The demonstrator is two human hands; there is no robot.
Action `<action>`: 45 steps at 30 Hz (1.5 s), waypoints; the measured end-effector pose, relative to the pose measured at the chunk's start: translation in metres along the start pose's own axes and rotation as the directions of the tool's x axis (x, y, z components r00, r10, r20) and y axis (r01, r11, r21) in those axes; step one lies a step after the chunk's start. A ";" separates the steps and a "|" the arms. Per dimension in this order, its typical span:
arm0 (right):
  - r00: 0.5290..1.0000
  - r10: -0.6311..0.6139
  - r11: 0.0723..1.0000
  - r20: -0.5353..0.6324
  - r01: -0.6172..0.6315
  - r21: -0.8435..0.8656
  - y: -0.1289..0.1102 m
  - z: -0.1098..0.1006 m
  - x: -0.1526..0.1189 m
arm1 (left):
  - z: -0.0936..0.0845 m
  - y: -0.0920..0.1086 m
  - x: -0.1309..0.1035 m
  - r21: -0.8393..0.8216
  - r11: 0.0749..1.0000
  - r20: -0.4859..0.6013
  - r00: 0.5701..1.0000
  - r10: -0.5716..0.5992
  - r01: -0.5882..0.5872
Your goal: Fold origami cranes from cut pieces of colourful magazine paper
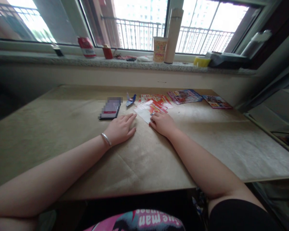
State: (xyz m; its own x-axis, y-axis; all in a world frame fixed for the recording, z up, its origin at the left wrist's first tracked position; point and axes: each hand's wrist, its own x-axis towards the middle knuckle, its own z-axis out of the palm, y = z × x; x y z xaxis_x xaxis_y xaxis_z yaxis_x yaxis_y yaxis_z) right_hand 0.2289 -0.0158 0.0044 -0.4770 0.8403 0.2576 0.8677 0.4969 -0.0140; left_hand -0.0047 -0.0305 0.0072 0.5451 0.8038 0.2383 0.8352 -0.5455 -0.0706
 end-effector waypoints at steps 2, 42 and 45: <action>0.995 -0.097 0.994 -0.008 0.097 0.054 -0.004 -0.002 -0.001 | 0.003 -0.003 0.001 -0.034 0.999 0.007 0.999 0.035 -0.035; 0.990 0.136 0.981 -0.023 -0.131 0.144 0.023 0.017 0.005 | 0.007 -0.012 0.010 -0.271 0.936 0.125 0.956 0.266 -0.226; 0.982 0.178 0.976 0.065 -0.184 0.117 0.027 0.017 0.006 | 0.005 -0.011 0.008 -0.230 0.943 0.080 0.961 0.265 -0.241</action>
State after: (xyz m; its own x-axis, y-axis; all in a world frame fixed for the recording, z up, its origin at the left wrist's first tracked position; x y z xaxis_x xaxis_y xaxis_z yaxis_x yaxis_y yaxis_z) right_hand 0.2466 0.0065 -0.0110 -0.3234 0.9276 0.1873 0.9184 0.3553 -0.1740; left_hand -0.0086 -0.0167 0.0048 0.7513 0.6465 0.1328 0.6390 -0.7629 0.0985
